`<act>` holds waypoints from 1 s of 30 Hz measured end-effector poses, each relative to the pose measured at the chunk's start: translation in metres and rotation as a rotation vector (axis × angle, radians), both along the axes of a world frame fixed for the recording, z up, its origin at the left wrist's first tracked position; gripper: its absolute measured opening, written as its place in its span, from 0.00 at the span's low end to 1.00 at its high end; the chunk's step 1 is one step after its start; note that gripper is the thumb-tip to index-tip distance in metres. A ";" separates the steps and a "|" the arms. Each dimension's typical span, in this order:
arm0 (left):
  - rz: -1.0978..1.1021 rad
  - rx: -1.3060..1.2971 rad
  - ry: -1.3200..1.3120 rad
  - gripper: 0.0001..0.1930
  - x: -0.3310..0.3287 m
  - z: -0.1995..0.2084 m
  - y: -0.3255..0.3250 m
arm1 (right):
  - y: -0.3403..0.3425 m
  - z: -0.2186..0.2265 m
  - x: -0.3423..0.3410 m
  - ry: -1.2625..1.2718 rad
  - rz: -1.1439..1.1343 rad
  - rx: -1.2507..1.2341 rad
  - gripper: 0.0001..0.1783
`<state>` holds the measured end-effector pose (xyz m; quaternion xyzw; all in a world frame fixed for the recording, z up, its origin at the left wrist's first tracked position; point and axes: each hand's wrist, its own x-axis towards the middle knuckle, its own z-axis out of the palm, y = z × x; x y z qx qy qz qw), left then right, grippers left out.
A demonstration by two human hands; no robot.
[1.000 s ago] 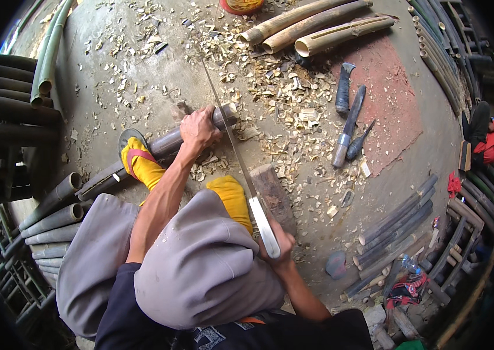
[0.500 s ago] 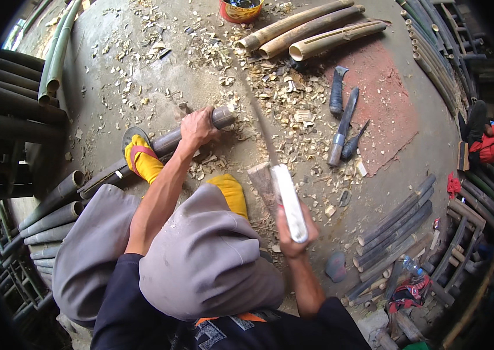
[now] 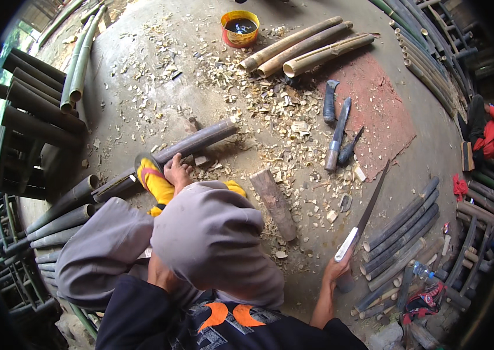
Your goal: The person carves a bamboo pole with a knife and wooden mallet, saws through a section of the pole, and uses a blade to refine the surface and remove inner material.
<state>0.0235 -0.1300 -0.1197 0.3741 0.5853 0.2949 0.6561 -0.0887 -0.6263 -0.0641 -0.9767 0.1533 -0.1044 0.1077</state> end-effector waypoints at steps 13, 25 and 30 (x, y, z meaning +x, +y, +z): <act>0.122 -0.542 -0.328 0.23 -0.001 -0.022 0.043 | 0.023 -0.064 -0.010 0.470 0.087 0.368 0.46; -0.591 0.128 -0.709 0.27 0.075 0.111 0.002 | 0.028 -0.053 0.080 0.142 0.090 0.240 0.28; -0.923 0.684 -0.041 0.27 0.073 0.138 0.070 | 0.034 -0.054 0.168 0.029 0.129 0.320 0.24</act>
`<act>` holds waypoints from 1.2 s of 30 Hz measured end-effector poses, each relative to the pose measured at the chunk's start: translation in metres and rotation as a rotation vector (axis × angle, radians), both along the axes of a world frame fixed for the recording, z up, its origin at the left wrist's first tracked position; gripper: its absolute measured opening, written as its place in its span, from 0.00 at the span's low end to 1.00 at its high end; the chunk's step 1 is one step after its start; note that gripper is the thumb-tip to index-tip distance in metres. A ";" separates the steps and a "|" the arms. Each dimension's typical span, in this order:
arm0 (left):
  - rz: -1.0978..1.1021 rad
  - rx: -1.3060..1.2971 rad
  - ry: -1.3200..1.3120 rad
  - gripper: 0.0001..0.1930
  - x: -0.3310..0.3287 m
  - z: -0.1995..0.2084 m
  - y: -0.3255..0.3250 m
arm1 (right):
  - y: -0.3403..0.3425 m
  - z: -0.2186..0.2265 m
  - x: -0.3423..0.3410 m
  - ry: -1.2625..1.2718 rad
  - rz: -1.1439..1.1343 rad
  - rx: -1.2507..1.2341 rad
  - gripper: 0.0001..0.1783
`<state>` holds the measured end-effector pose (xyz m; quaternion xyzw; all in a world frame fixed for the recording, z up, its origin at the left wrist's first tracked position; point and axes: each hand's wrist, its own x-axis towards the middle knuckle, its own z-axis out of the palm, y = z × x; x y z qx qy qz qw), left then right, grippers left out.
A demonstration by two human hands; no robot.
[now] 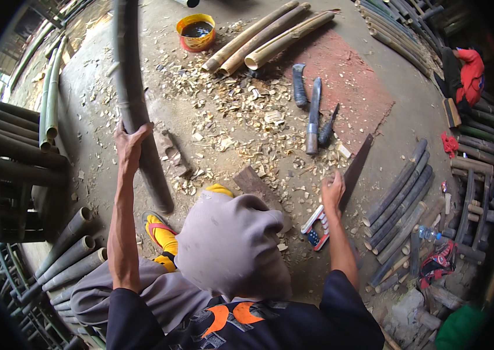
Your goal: The person carves a bamboo pole with a knife and wooden mallet, saws through a section of the pole, and uses a blade to refine the surface and remove inner material.
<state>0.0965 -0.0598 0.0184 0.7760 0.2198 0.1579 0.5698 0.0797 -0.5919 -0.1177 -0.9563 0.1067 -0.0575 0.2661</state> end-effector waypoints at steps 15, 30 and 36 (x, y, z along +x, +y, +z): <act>-0.228 0.323 0.520 0.35 -0.070 -0.138 0.020 | -0.059 -0.082 0.165 0.152 -0.189 0.164 0.31; -0.288 0.374 0.436 0.38 -0.080 -0.138 0.050 | 0.026 -0.006 0.131 0.283 -0.187 1.324 0.22; -0.164 0.457 0.211 0.30 0.022 -0.078 -0.060 | 0.147 0.046 0.005 0.472 0.444 0.378 0.20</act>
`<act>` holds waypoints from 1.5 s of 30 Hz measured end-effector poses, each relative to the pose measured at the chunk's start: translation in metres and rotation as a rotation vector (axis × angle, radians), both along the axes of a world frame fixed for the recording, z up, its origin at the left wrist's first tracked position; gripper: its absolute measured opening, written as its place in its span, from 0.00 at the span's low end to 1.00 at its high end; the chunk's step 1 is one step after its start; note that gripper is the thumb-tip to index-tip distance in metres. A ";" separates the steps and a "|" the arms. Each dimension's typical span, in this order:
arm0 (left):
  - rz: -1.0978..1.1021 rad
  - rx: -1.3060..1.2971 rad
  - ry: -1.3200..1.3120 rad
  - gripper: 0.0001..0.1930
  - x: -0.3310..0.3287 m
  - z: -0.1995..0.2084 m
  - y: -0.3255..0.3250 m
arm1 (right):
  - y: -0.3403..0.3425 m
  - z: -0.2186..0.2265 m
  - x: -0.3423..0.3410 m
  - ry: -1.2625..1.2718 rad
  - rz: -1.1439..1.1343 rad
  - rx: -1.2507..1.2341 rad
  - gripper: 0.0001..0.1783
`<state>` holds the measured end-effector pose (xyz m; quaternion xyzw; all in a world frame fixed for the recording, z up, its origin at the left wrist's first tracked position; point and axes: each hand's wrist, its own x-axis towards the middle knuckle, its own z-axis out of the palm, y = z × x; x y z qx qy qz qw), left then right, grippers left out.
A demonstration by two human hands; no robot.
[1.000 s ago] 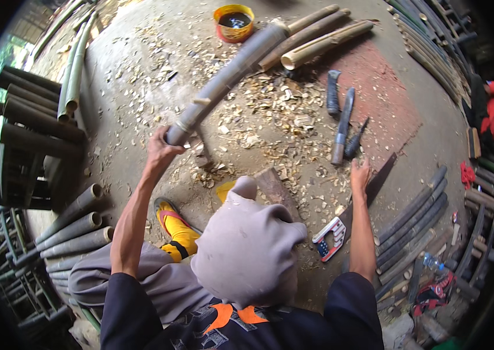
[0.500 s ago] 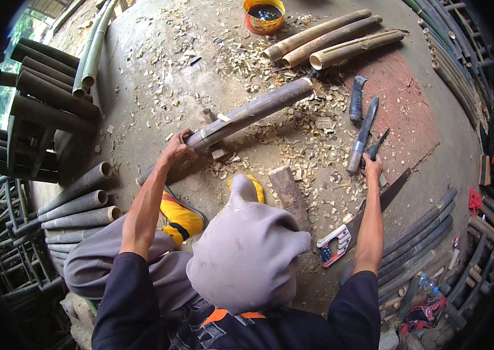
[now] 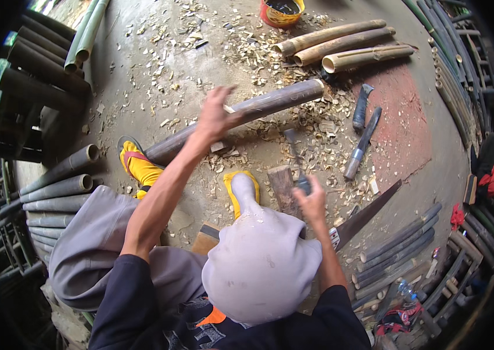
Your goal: The person carves a bamboo pole with a knife and wooden mallet, saws through a section of the pole, and uses a blade to refine the surface and remove inner material.
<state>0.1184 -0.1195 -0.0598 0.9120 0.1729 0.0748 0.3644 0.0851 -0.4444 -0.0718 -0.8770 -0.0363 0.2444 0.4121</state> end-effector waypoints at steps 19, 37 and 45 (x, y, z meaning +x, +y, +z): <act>-0.130 0.029 0.251 0.10 0.057 -0.018 -0.040 | 0.155 -0.054 -0.030 0.182 0.288 0.083 0.27; -0.075 0.057 0.377 0.09 0.066 -0.003 -0.043 | 0.177 -0.054 -0.045 0.260 0.344 0.126 0.29; -0.062 0.038 0.369 0.10 0.065 -0.006 -0.048 | 0.182 -0.056 -0.053 0.306 0.365 0.141 0.29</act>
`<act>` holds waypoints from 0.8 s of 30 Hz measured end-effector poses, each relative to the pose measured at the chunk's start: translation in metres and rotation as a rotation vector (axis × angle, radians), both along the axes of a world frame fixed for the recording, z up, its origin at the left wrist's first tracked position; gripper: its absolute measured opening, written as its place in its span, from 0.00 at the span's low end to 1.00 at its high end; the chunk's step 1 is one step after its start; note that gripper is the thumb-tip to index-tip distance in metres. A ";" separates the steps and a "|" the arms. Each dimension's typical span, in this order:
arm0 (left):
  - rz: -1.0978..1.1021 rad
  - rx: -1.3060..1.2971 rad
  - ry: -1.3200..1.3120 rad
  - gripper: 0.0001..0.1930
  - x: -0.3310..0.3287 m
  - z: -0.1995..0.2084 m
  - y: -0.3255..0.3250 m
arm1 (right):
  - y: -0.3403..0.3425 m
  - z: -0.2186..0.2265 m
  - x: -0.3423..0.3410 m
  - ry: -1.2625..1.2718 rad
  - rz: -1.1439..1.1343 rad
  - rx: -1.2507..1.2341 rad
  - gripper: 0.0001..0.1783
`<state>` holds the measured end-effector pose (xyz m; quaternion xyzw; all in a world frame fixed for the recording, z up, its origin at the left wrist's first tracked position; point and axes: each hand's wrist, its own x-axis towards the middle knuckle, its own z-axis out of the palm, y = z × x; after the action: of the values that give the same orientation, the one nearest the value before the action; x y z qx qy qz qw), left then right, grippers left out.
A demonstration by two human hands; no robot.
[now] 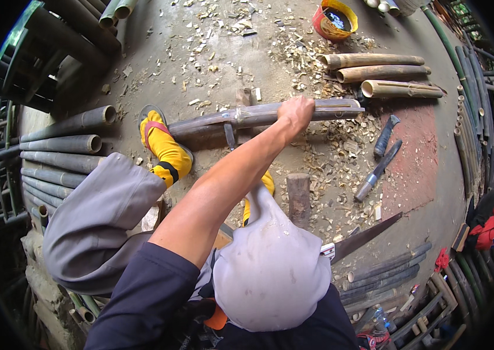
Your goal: The person carves a bamboo pole with a knife and wooden mallet, saws through a section of the pole, and uses a blade to refine the surface and remove inner material.
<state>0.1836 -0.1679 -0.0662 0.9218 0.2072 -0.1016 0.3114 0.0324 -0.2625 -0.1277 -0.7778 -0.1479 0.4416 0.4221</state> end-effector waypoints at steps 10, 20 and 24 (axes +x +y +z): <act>-0.109 0.153 -0.181 0.18 -0.023 -0.011 0.011 | 0.015 -0.008 -0.012 0.041 0.047 -0.007 0.30; -0.087 0.274 -0.101 0.10 -0.107 -0.036 0.078 | 0.025 -0.022 -0.021 -0.080 0.035 -0.131 0.27; -0.113 0.091 -0.173 0.08 -0.101 -0.038 0.089 | 0.037 -0.046 -0.020 -0.392 0.112 -0.019 0.27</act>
<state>0.0829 -0.0792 -0.1040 0.9506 0.1317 -0.0297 0.2795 0.0126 -0.2256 -0.1733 -0.8434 -0.2662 0.3057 0.3527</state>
